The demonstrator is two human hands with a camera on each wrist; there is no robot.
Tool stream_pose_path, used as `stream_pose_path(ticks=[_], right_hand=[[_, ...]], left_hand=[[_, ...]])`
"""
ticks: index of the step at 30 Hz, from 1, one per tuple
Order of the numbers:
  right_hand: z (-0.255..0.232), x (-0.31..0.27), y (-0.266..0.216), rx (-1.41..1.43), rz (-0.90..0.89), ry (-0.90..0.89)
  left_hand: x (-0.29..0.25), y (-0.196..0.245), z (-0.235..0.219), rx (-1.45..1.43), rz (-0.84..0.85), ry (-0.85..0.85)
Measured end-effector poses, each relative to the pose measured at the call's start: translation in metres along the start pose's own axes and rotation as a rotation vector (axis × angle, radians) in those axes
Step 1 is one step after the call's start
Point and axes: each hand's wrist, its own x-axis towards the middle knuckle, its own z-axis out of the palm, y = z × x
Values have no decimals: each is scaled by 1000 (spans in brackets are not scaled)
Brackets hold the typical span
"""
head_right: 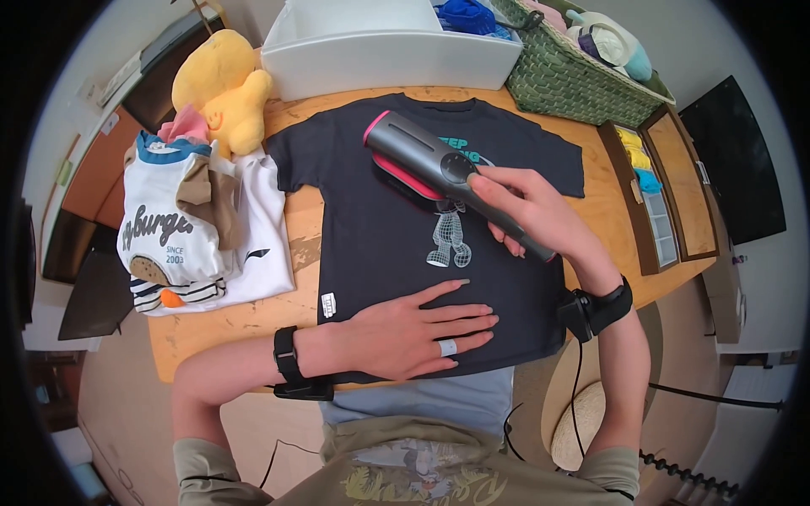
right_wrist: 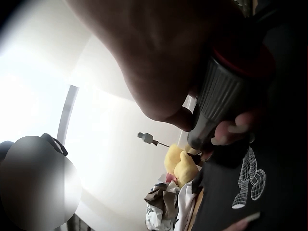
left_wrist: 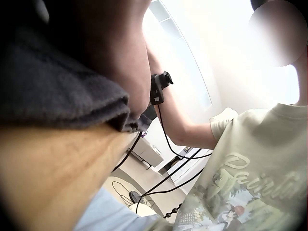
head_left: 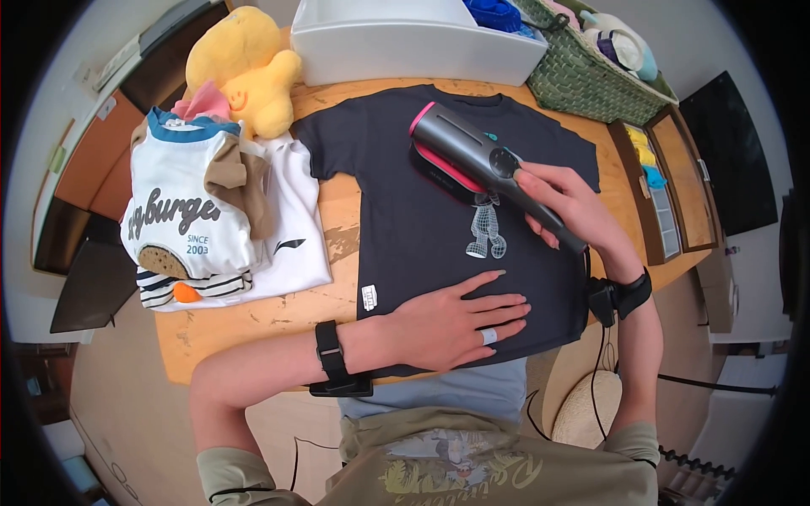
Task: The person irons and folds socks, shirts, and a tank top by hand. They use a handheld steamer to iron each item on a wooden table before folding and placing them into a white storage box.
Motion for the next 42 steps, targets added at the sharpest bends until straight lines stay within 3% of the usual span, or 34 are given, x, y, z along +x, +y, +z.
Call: stream_pose_path(ticks=[19,22,29,36,42], right_hand=[[-40,6,24,76,60,220],[-43,2,28,77,36,218],[-75,-2,57,101,51,375],[-93,-11,55,63,90,467],[-98,-13,58,47,-18,466]], left_hand=[[-1,0,2,54,22,9],[-2,-1,1,80,14,-50],[-1,0,-2,86,16,-59],[-2,0,-2,90,16,-67],[-2,0,-1,90,22,-61]])
